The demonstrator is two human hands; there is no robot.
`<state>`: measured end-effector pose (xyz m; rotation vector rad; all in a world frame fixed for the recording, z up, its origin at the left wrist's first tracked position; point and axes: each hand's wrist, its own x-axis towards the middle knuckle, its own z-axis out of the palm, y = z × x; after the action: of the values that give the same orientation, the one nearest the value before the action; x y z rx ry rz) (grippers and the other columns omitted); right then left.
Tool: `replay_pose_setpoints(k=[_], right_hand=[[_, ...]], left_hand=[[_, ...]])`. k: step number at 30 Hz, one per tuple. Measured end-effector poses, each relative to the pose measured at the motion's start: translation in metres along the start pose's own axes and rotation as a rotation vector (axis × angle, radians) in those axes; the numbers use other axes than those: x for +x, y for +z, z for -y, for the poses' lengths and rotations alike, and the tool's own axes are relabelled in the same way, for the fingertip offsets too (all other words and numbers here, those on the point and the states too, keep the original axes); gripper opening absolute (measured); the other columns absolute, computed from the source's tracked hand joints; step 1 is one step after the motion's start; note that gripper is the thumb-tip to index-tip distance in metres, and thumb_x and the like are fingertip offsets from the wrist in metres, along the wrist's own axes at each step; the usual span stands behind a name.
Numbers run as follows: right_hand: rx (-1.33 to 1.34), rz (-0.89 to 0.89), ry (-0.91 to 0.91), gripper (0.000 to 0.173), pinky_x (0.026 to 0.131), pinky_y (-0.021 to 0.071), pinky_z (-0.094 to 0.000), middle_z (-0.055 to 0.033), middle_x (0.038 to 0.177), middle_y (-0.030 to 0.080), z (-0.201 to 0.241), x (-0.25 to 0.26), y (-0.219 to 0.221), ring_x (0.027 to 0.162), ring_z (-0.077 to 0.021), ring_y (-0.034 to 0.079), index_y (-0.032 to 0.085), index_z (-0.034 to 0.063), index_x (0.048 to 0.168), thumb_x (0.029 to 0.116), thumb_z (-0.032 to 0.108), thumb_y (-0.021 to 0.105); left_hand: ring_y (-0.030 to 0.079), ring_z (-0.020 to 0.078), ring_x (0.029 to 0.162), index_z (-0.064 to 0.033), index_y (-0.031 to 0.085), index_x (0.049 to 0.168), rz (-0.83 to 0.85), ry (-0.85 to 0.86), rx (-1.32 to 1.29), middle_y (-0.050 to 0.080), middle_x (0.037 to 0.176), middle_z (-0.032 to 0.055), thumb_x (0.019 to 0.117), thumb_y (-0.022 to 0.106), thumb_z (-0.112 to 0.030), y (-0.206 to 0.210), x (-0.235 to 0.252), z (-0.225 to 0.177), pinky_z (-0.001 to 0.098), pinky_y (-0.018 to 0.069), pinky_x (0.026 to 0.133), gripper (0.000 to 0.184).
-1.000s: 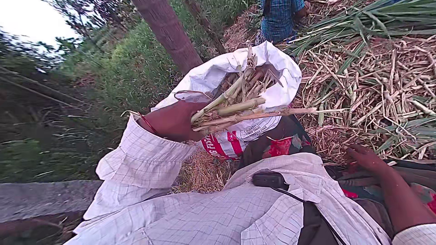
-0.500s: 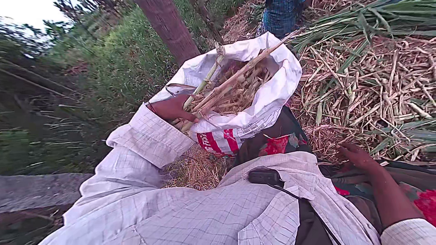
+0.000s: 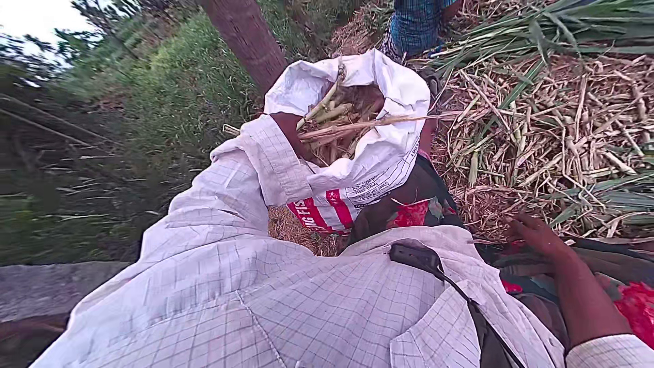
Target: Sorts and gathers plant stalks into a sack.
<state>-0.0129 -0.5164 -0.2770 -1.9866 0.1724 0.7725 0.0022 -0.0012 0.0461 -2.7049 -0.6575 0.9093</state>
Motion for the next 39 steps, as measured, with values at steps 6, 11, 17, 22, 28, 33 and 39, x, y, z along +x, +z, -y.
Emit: replay_pose_setpoints(k=[6, 11, 17, 22, 28, 33, 39], right_hand=[[-0.004, 0.000, -0.012, 0.039, 0.071, 0.0566, -0.0370, -0.0161, 0.101, 0.068, -0.006, -0.006, -0.008, 0.080, -0.0194, 0.069, 0.053, 0.0010, 0.137, 0.1122, 0.029, 0.043], [-0.048, 0.041, -0.003, 0.040, 0.073, 0.0577, -0.0413, -0.0158, 0.103, 0.071, 0.001, 0.012, -0.004, 0.083, -0.0231, 0.071, 0.056, 0.0051, 0.137, 0.1119, 0.034, 0.043], [-0.060, 0.067, 0.005, 0.040, 0.074, 0.0574, -0.0426, -0.0175, 0.105, 0.070, 0.009, 0.022, 0.001, 0.085, -0.0245, 0.071, 0.054, 0.0040, 0.137, 0.1123, 0.033, 0.042], [-0.059, 0.058, -0.002, 0.039, 0.073, 0.0579, -0.0398, -0.0171, 0.102, 0.070, -0.005, 0.011, -0.002, 0.082, -0.0217, 0.070, 0.054, 0.0015, 0.136, 0.1124, 0.030, 0.042], [-0.007, -0.001, -0.002, 0.039, 0.068, 0.0575, -0.0376, -0.0145, 0.099, 0.071, -0.003, 0.012, -0.005, 0.078, -0.0202, 0.070, 0.055, 0.0033, 0.135, 0.1121, 0.032, 0.043], [-0.073, 0.073, 0.004, 0.038, 0.069, 0.0562, -0.0388, -0.0146, 0.100, 0.071, 0.008, 0.022, 0.006, 0.080, -0.0215, 0.070, 0.055, 0.0048, 0.135, 0.1122, 0.033, 0.043], [-0.039, 0.051, -0.015, 0.037, 0.069, 0.0580, -0.0404, -0.0154, 0.099, 0.070, 0.001, 0.017, -0.001, 0.080, -0.0224, 0.071, 0.056, 0.0041, 0.134, 0.1123, 0.032, 0.043]], left_hand=[[0.054, 0.0489, 0.129, 0.0010, 0.059, 0.135, -0.048, -0.011, -0.228, 0.060, 0.133, 0.0308, 0.0867, 0.084, -0.034, 0.064, 0.043, 0.087, 0.0679, 0.0378, 0.108, 0.065], [0.062, 0.0583, 0.105, -0.0060, 0.061, 0.133, -0.381, 0.052, -0.200, 0.066, 0.109, 0.0357, 0.0754, 0.086, -0.060, 0.086, 0.067, 0.125, 0.0787, 0.0450, 0.086, 0.083], [0.062, 0.0555, 0.111, 0.0001, 0.058, 0.133, -0.206, -0.099, -0.009, 0.065, 0.115, 0.0346, 0.0953, 0.069, -0.051, 0.046, 0.017, 0.076, 0.0758, 0.0442, 0.092, 0.065], [0.059, 0.0584, 0.113, -0.0056, 0.062, 0.131, -0.261, -0.256, 0.056, 0.064, 0.118, 0.0355, 0.0904, 0.078, -0.026, 0.023, -0.016, 0.100, 0.0778, 0.0442, 0.087, 0.048], [0.058, 0.0568, 0.117, 0.0119, 0.060, 0.123, -0.286, -0.512, 0.058, 0.059, 0.125, 0.0389, 0.0892, 0.076, -0.029, 0.037, -0.014, 0.087, 0.0743, 0.0474, 0.087, 0.055], [0.062, 0.0540, 0.110, 0.0068, 0.068, 0.104, -0.215, -0.366, 0.039, 0.064, 0.114, 0.0348, 0.0846, 0.078, -0.033, 0.058, -0.008, 0.041, 0.0739, 0.0491, 0.083, 0.046], [0.067, 0.0459, 0.086, -0.0006, 0.063, 0.117, -0.203, -0.027, -0.177, 0.068, 0.090, 0.0259, 0.0867, 0.063, -0.075, 0.070, -0.016, 0.078, 0.0701, 0.0494, 0.080, 0.081]])
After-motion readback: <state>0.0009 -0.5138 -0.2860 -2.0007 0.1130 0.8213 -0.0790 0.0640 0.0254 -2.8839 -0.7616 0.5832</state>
